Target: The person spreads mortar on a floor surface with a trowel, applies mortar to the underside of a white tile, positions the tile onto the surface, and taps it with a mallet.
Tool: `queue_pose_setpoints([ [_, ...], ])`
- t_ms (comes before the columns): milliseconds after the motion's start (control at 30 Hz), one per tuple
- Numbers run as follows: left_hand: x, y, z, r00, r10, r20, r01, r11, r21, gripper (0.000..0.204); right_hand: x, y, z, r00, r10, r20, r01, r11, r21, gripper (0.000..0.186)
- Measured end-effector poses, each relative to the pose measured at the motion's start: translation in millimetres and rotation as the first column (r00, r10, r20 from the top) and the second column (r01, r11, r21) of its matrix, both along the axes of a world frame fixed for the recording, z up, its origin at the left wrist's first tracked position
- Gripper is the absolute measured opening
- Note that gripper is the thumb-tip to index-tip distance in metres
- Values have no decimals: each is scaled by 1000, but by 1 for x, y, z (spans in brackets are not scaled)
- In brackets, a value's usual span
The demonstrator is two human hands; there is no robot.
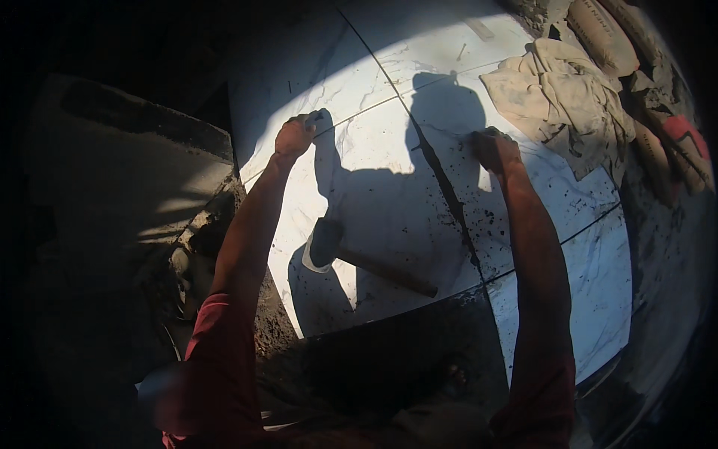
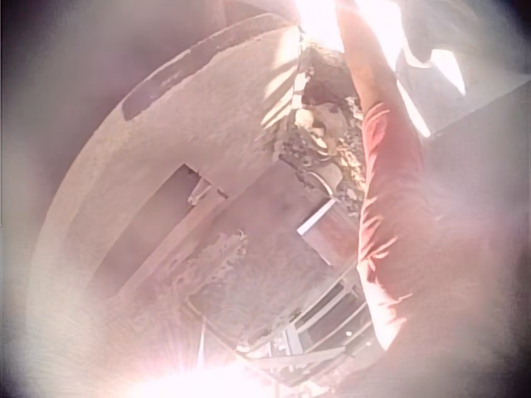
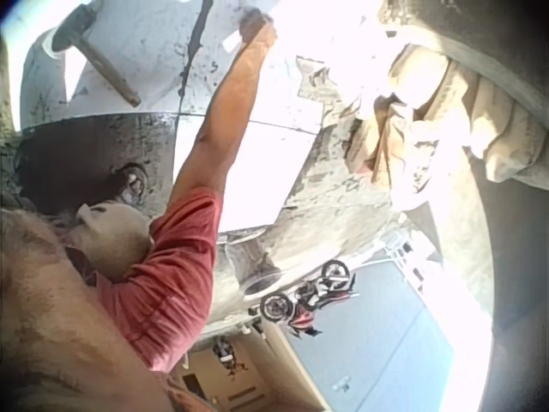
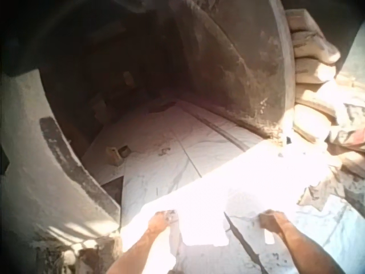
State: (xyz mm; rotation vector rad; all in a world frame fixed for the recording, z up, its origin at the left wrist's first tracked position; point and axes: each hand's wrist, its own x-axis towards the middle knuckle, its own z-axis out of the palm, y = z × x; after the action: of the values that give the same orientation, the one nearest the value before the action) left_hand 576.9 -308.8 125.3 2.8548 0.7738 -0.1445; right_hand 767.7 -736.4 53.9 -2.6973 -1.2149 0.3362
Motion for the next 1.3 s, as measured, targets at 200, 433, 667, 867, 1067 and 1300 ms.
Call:
queue_pose_setpoints([
  [200, 80, 82, -55, 985, 78, 154, -87, 995, 56, 50, -4, -18, -31, 987, -140, 81, 141, 990, -8, 26],
  [433, 116, 183, -151, 984, -133, 120, 93, 951, 294, 47, -14, 4, 4, 987, -162, 4, 159, 961, -226, 38],
  [667, 132, 147, -140, 979, -194, 58, 146, 876, 461, 19, -30, -11, 19, 976, -212, -44, 197, 955, -223, 42],
  [867, 95, 211, -101, 967, -48, 249, -62, 908, 414, 23, -18, 46, 29, 981, -181, -65, 170, 974, -151, 40],
  [1067, 110, 67, -71, 994, -75, 83, 65, 991, 117, 25, -33, 5, 14, 952, -298, -73, 302, 952, 46, 26],
  [1300, 99, 44, -70, 975, -211, 64, 189, 949, 254, 34, -25, 7, 11, 977, -212, 14, 212, 977, -37, 28],
])
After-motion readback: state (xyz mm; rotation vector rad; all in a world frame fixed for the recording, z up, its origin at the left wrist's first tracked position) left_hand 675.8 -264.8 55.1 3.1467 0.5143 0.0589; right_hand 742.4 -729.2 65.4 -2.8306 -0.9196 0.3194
